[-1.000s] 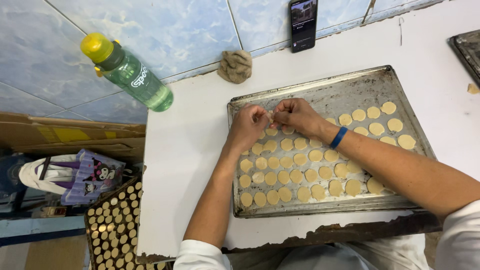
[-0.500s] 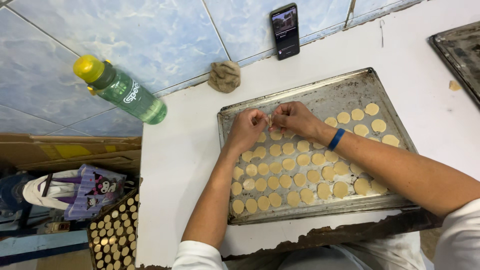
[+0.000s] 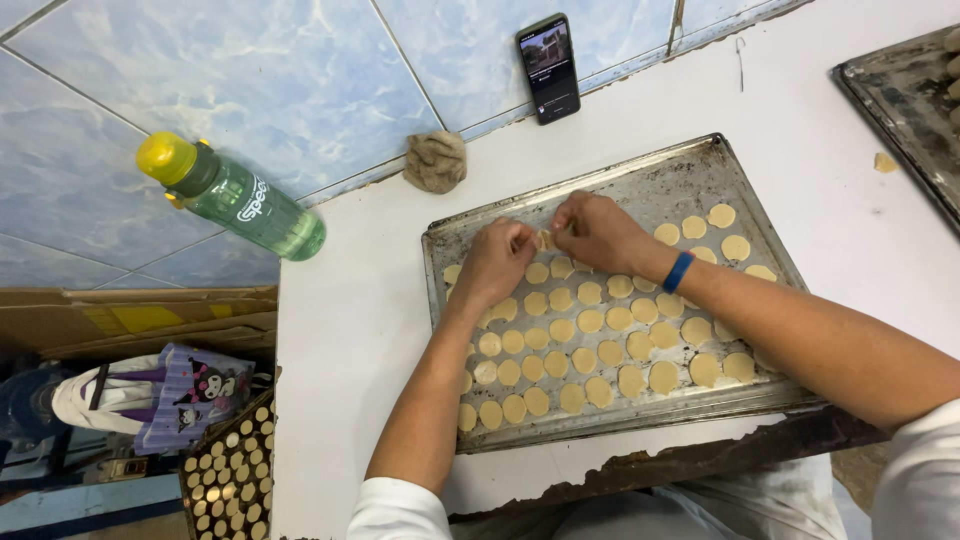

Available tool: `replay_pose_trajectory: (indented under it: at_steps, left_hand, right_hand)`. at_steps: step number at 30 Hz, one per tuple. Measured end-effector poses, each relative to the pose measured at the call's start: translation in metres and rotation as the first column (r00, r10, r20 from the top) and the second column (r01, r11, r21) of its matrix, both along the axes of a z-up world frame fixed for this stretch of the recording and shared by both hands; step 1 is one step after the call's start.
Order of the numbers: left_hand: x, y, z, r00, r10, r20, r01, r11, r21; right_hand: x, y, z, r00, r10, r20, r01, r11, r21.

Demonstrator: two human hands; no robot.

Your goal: The person arranges small, round, flattened dough pieces onto a metal baking tray. They pick up the dough pieces from a nearby tray and place them in neat rows on the work tray, filling the available space.

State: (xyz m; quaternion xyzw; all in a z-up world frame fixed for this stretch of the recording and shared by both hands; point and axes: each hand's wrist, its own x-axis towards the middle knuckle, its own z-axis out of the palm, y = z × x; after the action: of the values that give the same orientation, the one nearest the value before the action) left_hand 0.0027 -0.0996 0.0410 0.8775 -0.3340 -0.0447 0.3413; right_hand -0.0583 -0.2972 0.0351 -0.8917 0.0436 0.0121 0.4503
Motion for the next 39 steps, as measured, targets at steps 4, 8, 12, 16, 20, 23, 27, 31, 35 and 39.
replay_pose_trajectory:
  at_steps: [4, 8, 12, 16, 20, 23, 27, 31, 35, 39]
  left_hand:
    - [-0.006, -0.003, -0.003, 0.988, 0.083, 0.128, -0.096, 0.990, 0.105]
    - [-0.015, -0.008, 0.011, 0.997, 0.052, 0.051, -0.052, 0.999, -0.016]
    - [-0.029, -0.025, 0.026, 0.995, -0.075, -0.064, 0.066, 0.988, -0.142]
    - [-0.037, -0.036, 0.030, 0.985, -0.048, -0.165, 0.022, 0.987, -0.159]
    - [-0.035, -0.042, 0.023, 0.989, -0.020, -0.143, -0.012, 0.976, -0.219]
    - [-0.033, -0.045, 0.021, 0.979, -0.022, -0.201, -0.022, 0.976, -0.217]
    - [-0.032, -0.047, 0.021, 0.958, -0.049, -0.282, -0.003, 0.984, -0.180]
    - [-0.018, -0.043, 0.019, 0.985, 0.034, -0.170, -0.051, 0.994, -0.101]
    - [-0.006, -0.048, 0.008, 0.997, 0.072, -0.027, -0.073, 0.996, -0.049]
    - [-0.014, -0.062, -0.002, 0.999, 0.013, 0.041, -0.016, 0.998, 0.054]
  right_hand:
    - [-0.011, -0.008, 0.003, 0.941, 0.159, 0.298, -0.018, 0.905, -0.425]
    - [-0.004, -0.024, -0.015, 0.992, 0.058, 0.110, -0.097, 0.910, 0.403]
    - [-0.004, -0.031, -0.020, 0.997, 0.078, 0.012, -0.063, 0.701, 0.711]
    - [-0.018, -0.030, -0.006, 0.997, 0.061, 0.054, -0.081, 0.737, 0.671]
    - [-0.025, -0.032, -0.003, 0.996, 0.011, 0.091, -0.062, 0.810, 0.584]
    - [-0.027, -0.036, -0.004, 0.998, 0.024, 0.058, -0.050, 0.859, 0.510]
    - [-0.028, -0.041, -0.006, 0.997, 0.003, -0.072, 0.033, 0.865, 0.501]
    - [-0.023, -0.055, -0.013, 0.997, -0.009, -0.074, 0.051, 0.801, 0.597]
    - [-0.023, -0.071, -0.014, 0.989, -0.094, -0.113, 0.145, 0.756, 0.639]
    - [-0.023, -0.076, -0.016, 0.990, -0.092, -0.110, 0.138, 0.820, 0.555]
